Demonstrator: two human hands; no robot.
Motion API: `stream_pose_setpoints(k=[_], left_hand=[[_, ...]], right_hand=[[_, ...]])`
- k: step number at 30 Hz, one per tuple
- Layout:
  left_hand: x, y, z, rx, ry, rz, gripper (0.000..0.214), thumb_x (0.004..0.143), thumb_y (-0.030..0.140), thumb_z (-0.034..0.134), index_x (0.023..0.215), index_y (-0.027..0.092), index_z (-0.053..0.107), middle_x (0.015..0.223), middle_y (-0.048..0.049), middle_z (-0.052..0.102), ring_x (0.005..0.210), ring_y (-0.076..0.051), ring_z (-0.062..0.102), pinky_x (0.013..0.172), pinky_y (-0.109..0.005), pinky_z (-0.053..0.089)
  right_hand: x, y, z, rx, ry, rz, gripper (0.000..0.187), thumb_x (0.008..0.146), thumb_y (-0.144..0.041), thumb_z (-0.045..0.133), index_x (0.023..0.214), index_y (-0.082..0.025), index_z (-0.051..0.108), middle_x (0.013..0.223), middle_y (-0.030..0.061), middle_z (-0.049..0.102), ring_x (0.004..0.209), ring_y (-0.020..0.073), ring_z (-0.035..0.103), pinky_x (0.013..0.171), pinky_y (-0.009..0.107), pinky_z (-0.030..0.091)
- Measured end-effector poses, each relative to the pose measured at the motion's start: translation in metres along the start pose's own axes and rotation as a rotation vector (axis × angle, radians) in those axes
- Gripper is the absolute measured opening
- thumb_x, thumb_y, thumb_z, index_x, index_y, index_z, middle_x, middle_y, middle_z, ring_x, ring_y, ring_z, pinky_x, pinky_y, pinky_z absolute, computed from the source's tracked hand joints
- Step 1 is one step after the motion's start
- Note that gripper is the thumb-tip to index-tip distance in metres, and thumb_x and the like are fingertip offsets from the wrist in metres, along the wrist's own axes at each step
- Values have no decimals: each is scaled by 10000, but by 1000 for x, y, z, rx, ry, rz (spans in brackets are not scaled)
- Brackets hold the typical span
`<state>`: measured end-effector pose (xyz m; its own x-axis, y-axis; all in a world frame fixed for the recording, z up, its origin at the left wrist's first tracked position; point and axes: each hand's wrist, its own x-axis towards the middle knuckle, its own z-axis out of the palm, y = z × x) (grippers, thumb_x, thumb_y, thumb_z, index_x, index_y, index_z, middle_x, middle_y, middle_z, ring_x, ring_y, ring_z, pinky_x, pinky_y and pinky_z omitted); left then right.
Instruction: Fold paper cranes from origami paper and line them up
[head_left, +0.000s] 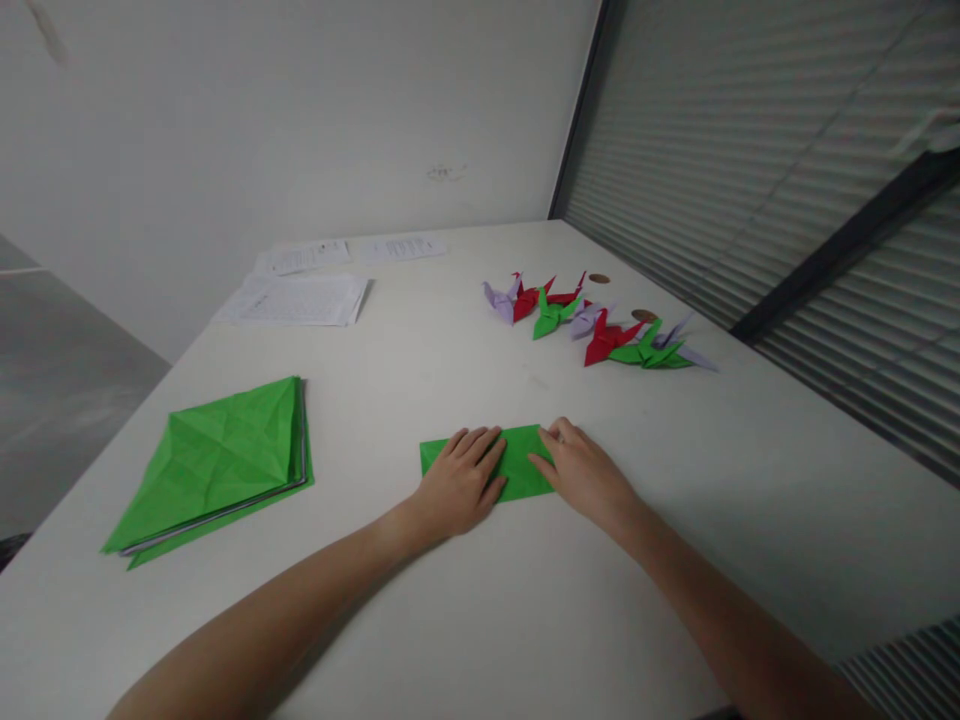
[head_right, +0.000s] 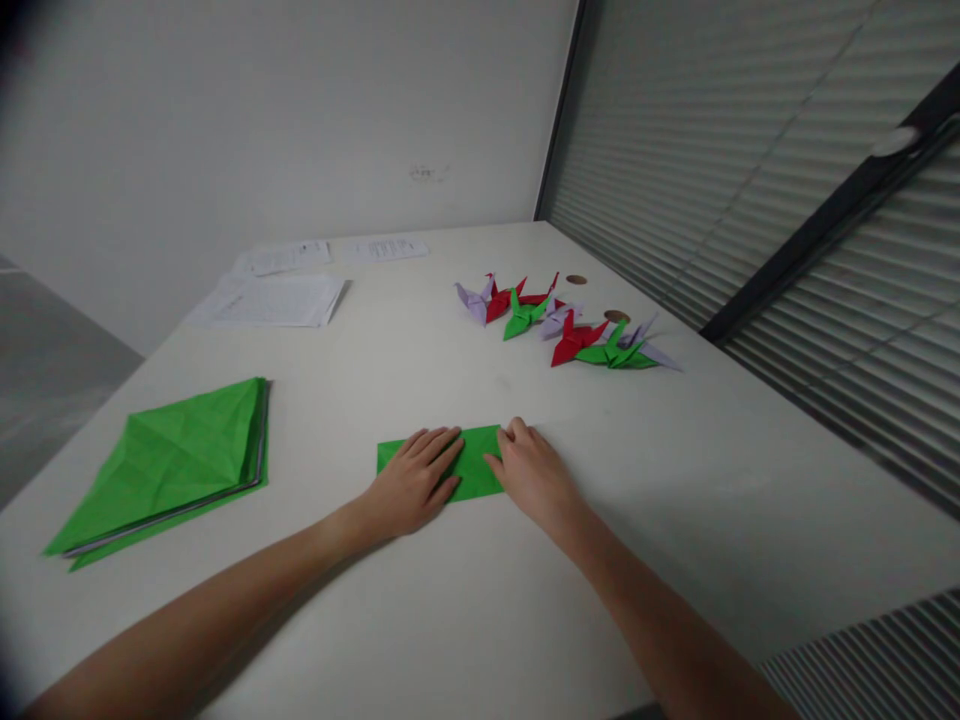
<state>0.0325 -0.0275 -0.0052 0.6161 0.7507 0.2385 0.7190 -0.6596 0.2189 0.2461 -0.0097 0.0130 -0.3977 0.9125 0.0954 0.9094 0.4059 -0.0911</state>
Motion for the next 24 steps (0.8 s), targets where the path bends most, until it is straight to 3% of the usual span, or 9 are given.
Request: stream_pose_setpoints(k=[4, 10, 12, 14, 18, 21, 24], left_hand=[[-1, 0, 2, 28, -5, -17, 528, 973, 384, 388, 1431, 121, 384, 1514, -151, 370, 1382, -279, 366, 1142, -469, 294], [-3, -1, 5, 65, -2, -63, 633, 951, 514, 379, 1472, 158, 326, 1536, -101, 342, 1425, -322, 279, 1160, -546, 209], [-3, -1, 4, 64, -13, -67, 641, 952, 518, 369, 1479, 158, 313, 1546, -91, 323, 1429, -324, 272, 1162, -545, 205], [-3, 0, 4, 63, -22, -72, 642, 954, 524, 358, 1480, 158, 314, 1552, -83, 311, 1432, -323, 264, 1163, -544, 200], [-3, 0, 4, 65, -25, -71, 630, 955, 528, 334, 1467, 161, 345, 1550, -80, 316, 1440, -315, 249, 1169, -528, 189], [-3, -1, 4, 60, -23, -65, 660, 937, 542, 357, 1468, 150, 342, 1550, -87, 314, 1440, -317, 248, 1173, -519, 179], [-2, 0, 3, 56, -32, -71, 680, 927, 550, 372, 1475, 149, 324, 1554, -85, 304, 1438, -317, 253, 1175, -513, 173]], right_hand=[[0, -1, 3, -8, 6, -3, 232, 916, -260, 544, 1042, -97, 651, 987, 142, 582, 880, 251, 613, 823, 372, 508], [1, -2, -2, -11, 71, 16, 179, 877, -247, 591, 990, -126, 658, 966, 150, 599, 888, 280, 577, 797, 412, 479], [1, -7, -8, 119, 153, 10, 109, 861, -231, 599, 924, -158, 651, 954, 131, 597, 914, 273, 559, 809, 408, 462], [0, -13, -12, 424, 164, -19, 78, 870, -236, 571, 837, -179, 615, 886, 84, 587, 848, 217, 558, 770, 354, 461], [-1, -25, -8, 1104, -205, -85, 305, 898, -425, 513, 697, -197, 488, 625, -26, 491, 573, 114, 463, 546, 247, 393], [-1, -21, -1, 1228, -470, -95, 412, 845, -538, 559, 645, -189, 469, 551, -48, 460, 494, 82, 389, 473, 226, 308], [0, -4, -1, 1214, -602, -65, 442, 816, -575, 580, 645, -175, 499, 551, -37, 497, 482, 76, 409, 470, 221, 313]])
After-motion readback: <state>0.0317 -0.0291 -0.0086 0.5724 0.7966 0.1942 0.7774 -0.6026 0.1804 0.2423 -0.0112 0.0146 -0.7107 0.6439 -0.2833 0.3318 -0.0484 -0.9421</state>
